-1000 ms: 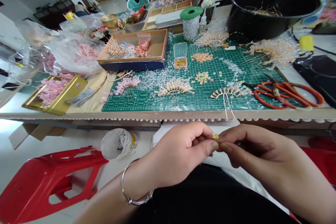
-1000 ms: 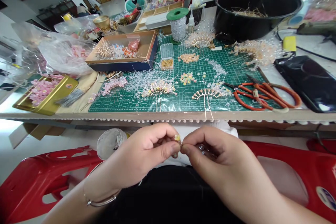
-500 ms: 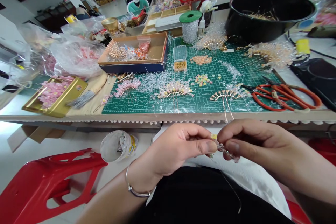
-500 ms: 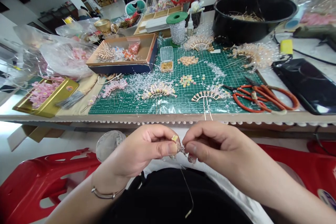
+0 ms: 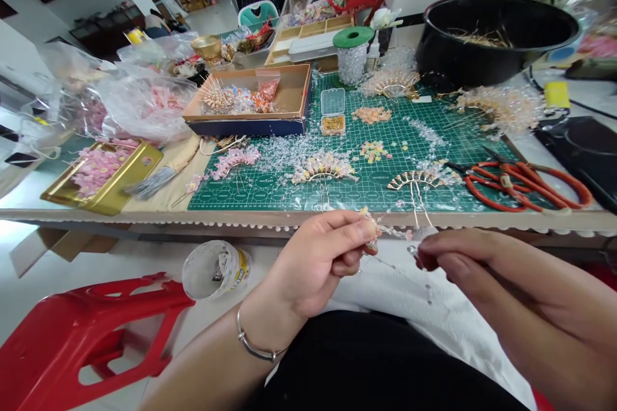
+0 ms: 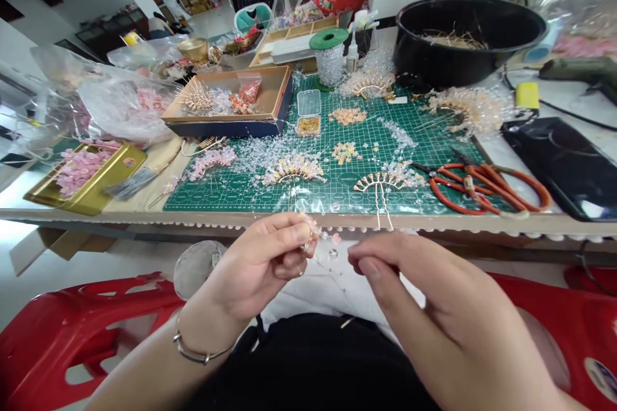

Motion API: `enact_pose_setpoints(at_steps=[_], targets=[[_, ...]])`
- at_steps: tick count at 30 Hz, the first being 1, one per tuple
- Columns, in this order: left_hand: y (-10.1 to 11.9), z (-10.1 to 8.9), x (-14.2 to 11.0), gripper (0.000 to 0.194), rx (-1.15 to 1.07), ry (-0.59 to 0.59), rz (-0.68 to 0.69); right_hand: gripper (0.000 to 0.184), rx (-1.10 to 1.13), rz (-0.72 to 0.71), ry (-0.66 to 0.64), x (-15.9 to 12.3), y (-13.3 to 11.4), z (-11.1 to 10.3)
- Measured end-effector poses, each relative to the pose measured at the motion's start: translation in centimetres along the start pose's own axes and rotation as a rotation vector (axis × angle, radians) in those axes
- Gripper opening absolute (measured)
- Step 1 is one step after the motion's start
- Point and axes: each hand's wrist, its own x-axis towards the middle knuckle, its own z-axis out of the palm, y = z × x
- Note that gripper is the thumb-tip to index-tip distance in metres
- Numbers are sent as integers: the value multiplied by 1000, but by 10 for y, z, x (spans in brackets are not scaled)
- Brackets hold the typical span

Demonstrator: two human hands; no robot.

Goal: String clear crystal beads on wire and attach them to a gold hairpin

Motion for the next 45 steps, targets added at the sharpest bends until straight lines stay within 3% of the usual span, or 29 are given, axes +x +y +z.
enact_pose_setpoints(at_steps=[5,9,12,20,25,27,31,35,39,45], targets=[[-1,0,-3,21,-32,-47,-32,16,169,23,-176,29,-3,18],[-2,1,-5,20,-54,-59,-34,21,374,109,-297,28,1,35],[-2,0,-5,21,-74,-84,-46,14,441,119,-348,23,3,41],[-3,-5,-5,21,-100,-90,-67,15,425,144,-218,26,4,32],[-5,-3,-6,20,-60,-114,-74,9,694,169,-209,25,-2,30],[-6,-3,-6,20,-73,-120,-74,9,551,88,-159,23,-4,32],[-8,-4,-5,19,-139,-92,-20,13,19,-282,31,17,-1,36],[-10,-2,-3,19,-123,-2,50,27,-107,-455,47,9,4,37],[-14,1,-1,17,35,83,142,23,-239,-479,-43,7,-4,31],[-18,-1,-2,17,294,156,279,25,-128,-303,-147,9,-19,27]])
